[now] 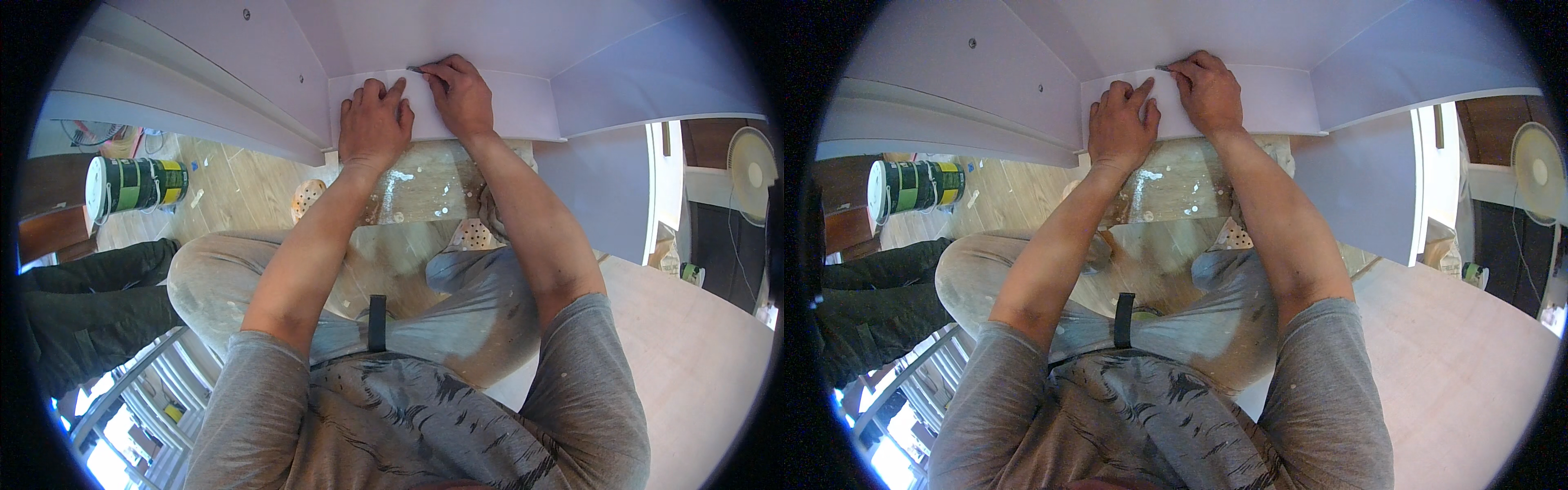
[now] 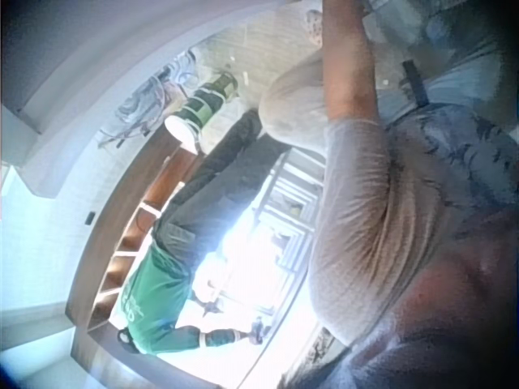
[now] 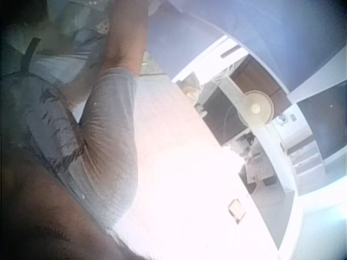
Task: The person sits on the floor and wipes the edges of a white cabinet with a cloth. They then use a utility knife to trim the edges and apply a small strip of tape to the inside corner.
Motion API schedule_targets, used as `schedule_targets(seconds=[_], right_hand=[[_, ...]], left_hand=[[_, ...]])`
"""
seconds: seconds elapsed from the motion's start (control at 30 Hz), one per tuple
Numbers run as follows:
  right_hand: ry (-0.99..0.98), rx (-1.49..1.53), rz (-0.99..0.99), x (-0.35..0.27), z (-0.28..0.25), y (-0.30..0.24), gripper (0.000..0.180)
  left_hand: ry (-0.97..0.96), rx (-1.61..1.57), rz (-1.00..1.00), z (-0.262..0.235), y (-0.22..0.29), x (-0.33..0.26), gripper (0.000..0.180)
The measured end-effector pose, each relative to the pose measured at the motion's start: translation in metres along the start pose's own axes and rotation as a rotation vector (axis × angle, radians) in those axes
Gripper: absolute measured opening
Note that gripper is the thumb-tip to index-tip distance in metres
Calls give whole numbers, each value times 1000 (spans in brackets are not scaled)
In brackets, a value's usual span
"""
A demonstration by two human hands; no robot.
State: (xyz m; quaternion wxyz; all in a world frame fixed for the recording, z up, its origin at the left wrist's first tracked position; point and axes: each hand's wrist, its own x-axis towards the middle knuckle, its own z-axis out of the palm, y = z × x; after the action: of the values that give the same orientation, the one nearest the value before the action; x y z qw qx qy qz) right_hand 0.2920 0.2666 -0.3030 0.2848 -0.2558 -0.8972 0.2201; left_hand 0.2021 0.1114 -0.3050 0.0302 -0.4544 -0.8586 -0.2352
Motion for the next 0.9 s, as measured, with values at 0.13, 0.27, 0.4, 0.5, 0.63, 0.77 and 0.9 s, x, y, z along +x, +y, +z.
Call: schedule_targets(seconds=[0.13, 0.27, 0.4, 0.5, 0.63, 0.77, 0.9], right_hand=[[-2, 6, 5, 0, 0, -1, 14], [5, 8, -13, 0, 0, -1, 14], [20, -4, -46, 0, 2, 4, 16], [18, 6, -20, 0, 1, 3, 16], [26, 16, -22, 0, 1, 2, 15], [35, 54, -20, -1, 1, 6, 13], [-15, 171, -45, -1, -1, 9, 11]], left_hand=[[6, -8, -3, 0, 1, 1, 41], [9, -13, -3, 0, 0, 0, 41], [-18, -24, -15, -2, 1, 2, 42], [-31, -14, -22, -4, 3, 1, 43], [-10, -6, -24, -2, 1, 1, 41], [53, -133, -94, 5, -4, 3, 41], [78, -289, -171, -4, -4, 3, 41]])
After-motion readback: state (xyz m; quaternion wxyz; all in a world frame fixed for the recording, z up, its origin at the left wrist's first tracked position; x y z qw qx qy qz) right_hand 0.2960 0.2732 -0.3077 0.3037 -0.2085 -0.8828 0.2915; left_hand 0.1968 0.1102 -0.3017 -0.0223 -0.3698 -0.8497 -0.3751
